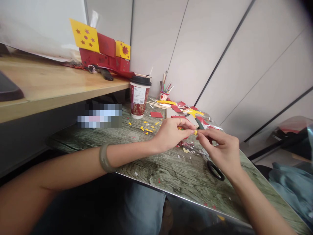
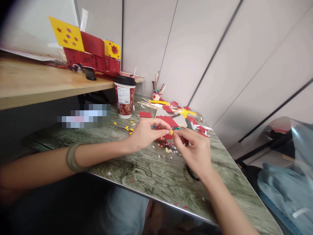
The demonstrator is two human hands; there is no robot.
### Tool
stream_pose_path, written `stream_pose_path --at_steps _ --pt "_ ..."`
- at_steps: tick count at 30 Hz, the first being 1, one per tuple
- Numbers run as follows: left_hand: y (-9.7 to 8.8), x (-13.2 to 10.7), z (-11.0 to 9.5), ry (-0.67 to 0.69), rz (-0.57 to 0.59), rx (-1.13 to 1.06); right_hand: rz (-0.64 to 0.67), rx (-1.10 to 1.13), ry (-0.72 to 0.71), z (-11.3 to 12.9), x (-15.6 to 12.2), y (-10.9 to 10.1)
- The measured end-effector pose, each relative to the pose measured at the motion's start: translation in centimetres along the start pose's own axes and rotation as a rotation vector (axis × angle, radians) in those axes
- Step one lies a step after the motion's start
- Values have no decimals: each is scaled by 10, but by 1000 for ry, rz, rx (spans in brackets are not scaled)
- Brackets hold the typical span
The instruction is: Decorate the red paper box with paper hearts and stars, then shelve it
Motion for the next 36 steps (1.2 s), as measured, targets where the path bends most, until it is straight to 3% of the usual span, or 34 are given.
stream_pose_path --at_steps 12,20,26,36 --pt "0 2 0 -22 43 -57 -22 9 47 -5 0 0" --pt "6 4 5 -125 172 -240 -33 52 139 -13 0 -2" --pt "6 4 6 -144 162 -260 -71 24 21 -2 -1 -8" --pt "5 1 1 -1 109 -118 -71 -47 -77 5 -2 -5"
Point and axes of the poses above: each hand's wrist, its own x-axis towards the middle knuckle, its own y-axis out of the palm, z = x × y, the point moved 4 cm from there along x, towards the middle knuckle, and after that the axes turned 4 degrees about -y, right-handed, at the moved point
